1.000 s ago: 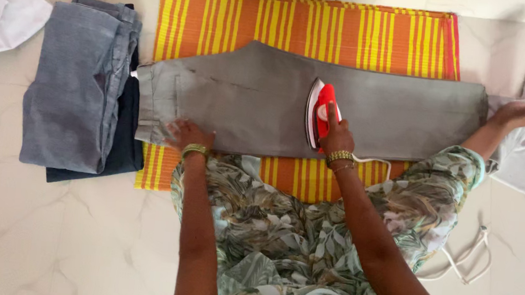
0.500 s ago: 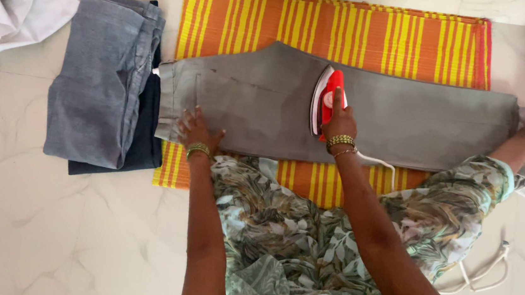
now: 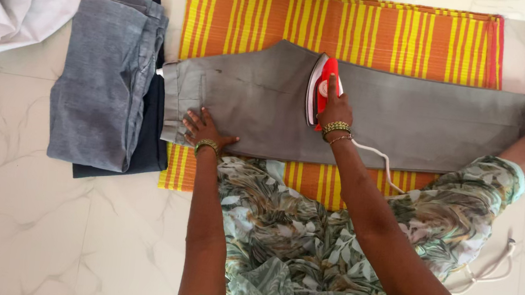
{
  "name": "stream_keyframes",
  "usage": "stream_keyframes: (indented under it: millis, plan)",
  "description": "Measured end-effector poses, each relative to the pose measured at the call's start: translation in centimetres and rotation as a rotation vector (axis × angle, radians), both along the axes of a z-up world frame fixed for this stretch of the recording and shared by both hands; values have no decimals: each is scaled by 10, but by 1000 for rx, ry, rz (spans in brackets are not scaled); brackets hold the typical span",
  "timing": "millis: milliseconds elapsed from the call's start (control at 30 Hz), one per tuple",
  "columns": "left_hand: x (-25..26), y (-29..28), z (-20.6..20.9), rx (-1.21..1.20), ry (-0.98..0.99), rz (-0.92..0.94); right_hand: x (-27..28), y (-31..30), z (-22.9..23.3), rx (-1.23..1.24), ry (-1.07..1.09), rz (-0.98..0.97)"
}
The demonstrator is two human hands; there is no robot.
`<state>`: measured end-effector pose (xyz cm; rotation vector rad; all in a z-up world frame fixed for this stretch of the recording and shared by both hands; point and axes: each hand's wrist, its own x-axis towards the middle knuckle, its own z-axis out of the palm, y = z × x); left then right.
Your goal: The person irons a pair of grey trousers laid out on a striped mat on the floor. They use a red electric iron to smooth the fabric, then fold the trousers and place them on a stack. Finally, they pick up a white shirt and begin ironing it.
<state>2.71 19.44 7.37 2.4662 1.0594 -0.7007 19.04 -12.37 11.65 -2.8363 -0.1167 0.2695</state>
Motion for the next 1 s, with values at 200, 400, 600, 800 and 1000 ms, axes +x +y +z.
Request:
stream_keyframes:
  millis: [200,400,600,800,1000]
  plan:
    - [4,-2,0,-8,36,26,-60,20,-5,17,2,33]
    - [5,-2,-1,-18,20,40,-37,39,-12,-10,-10,43]
    - [4,-2,1,-24,13,43,-9,45,3,10,16,87]
    - [5,-2,1,-31,37,40,-73,46,12,-24,24,130]
    - [9,-1,0,-36,72,41,-41,65,-1,-24,-28,165]
